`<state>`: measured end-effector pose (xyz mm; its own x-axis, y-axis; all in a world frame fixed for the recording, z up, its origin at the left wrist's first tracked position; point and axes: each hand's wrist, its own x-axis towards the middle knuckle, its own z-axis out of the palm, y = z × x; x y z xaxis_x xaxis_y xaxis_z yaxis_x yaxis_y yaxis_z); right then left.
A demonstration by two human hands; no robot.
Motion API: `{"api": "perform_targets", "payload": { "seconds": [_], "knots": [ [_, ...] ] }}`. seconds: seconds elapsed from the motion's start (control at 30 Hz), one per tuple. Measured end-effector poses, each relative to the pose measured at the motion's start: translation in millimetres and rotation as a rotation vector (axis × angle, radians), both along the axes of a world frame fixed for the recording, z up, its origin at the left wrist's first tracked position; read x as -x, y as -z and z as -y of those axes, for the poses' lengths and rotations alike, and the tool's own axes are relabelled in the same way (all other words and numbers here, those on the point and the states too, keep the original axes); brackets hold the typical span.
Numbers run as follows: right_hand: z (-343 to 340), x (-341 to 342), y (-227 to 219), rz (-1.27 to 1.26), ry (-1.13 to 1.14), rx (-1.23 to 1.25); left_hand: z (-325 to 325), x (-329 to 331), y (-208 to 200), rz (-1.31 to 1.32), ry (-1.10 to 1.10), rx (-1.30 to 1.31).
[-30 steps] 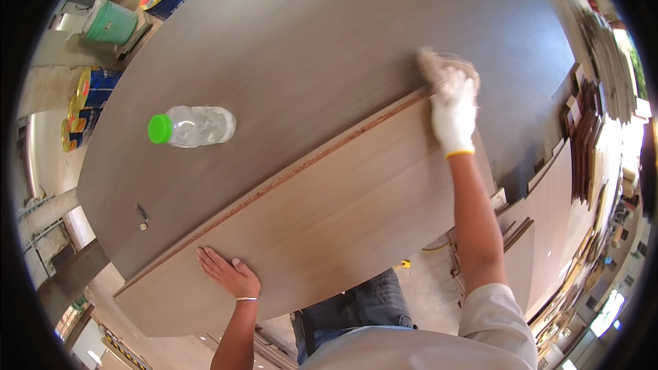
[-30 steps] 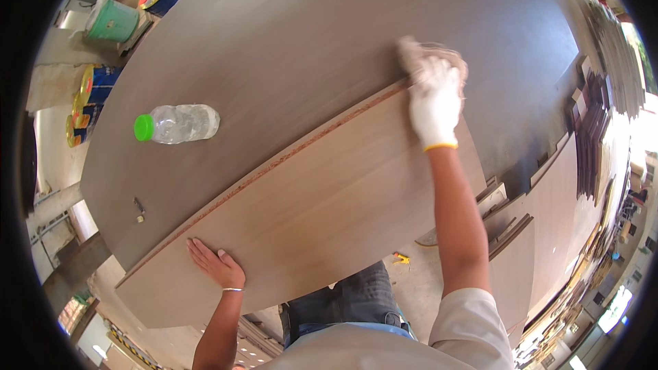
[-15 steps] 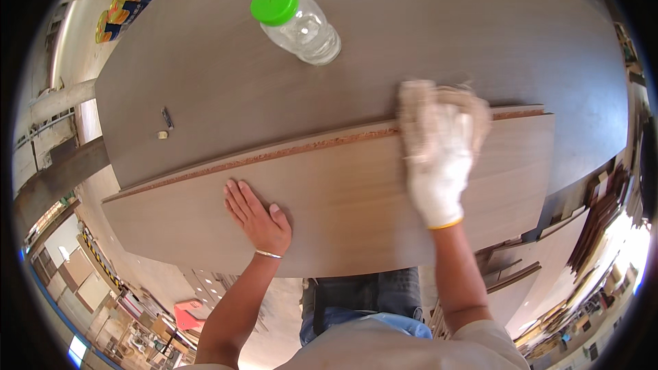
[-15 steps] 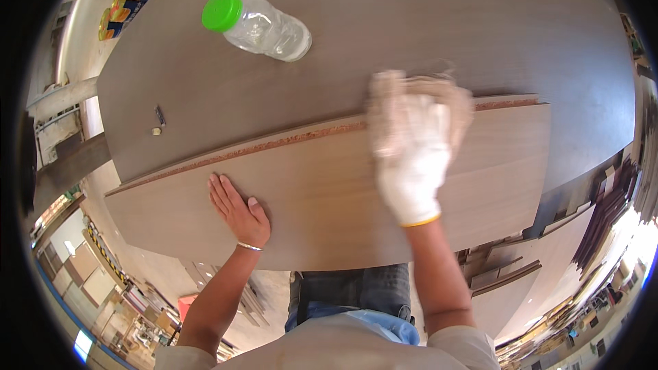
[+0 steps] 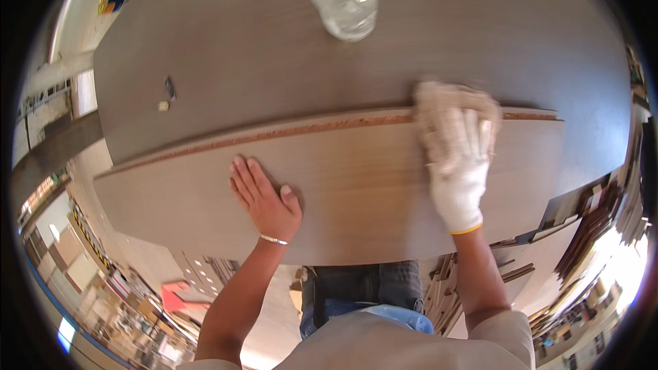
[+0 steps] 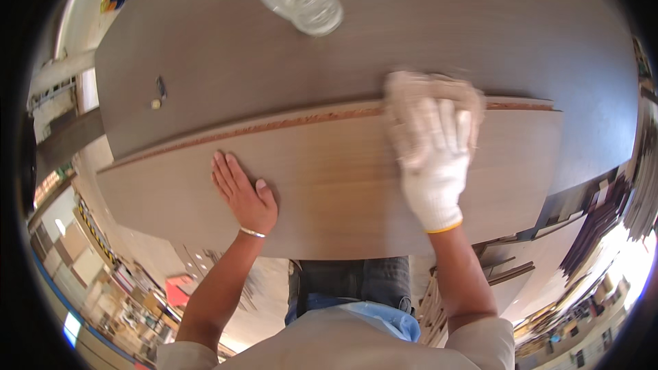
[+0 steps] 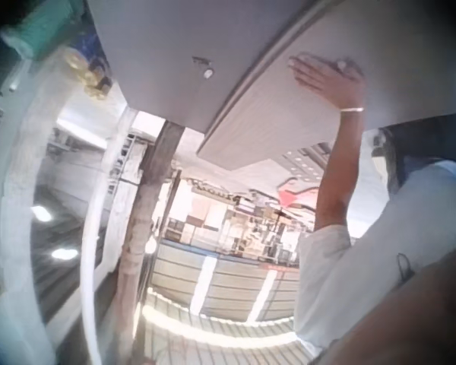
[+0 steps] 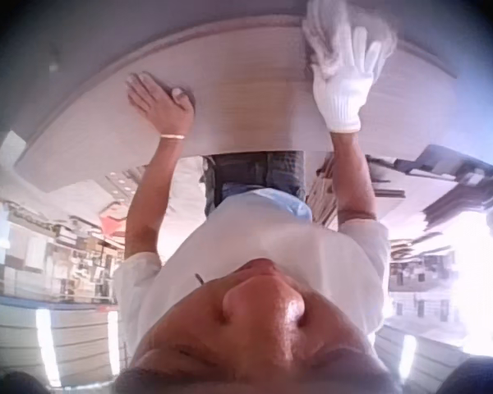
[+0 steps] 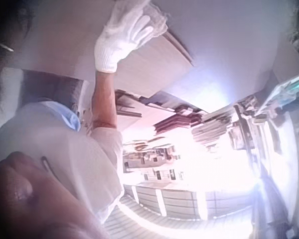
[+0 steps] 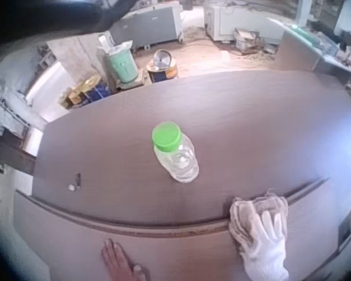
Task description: The person wipes the surface of several flat wooden panels with a cloth. They occasionally use a small metal scraper to remove residue from the edges and then wipe the area again. The person handles the panels one at a time, moving them from a stack on the floor to a workbench and back.
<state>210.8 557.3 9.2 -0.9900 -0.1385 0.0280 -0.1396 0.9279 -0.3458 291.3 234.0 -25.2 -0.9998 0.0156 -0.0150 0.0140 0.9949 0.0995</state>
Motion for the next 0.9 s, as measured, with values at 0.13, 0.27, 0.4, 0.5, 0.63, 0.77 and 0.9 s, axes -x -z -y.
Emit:
{"api": "perform_targets", "payload": {
  "seconds": [0.13, 0.27, 0.4, 0.5, 0.63, 0.77, 0.9],
  "knots": [
    [69.7, -4.7, 20.4, 0.035, 0.065, 0.342, -9.6, 3.7, 6.3, 0.009, 0.012, -0.012],
    [104.0, 10.6, 7.6, -0.030, -0.277, 0.406, -4.8, 3.6, 4.3, -0.007, 0.032, -0.061],
    [38.9, -5.6, -1.1, -0.020, -0.146, -0.052, 2.3, -2.0, 3.4, 0.006, -0.033, -0.021],
    [85.3, -3.9, 4.7, 0.044, -0.053, 0.259, -4.3, 2.1, 4.8, 0.041, -0.041, -0.055],
    [179.5, 26.4, 25.1, -0.094, -0.319, 0.450, -10.1, 3.8, 6.2, 0.087, 0.040, -0.035],
    [110.0, 8.4, 2.1, 0.117, -0.242, 0.244, 5.6, -4.2, 4.2, 0.038, -0.047, -0.102],
    [34.6, -16.3, 0.6, 0.153, 0.087, -0.014, -4.2, 0.4, 2.6, 0.059, -0.054, -0.103]
  ]
}}
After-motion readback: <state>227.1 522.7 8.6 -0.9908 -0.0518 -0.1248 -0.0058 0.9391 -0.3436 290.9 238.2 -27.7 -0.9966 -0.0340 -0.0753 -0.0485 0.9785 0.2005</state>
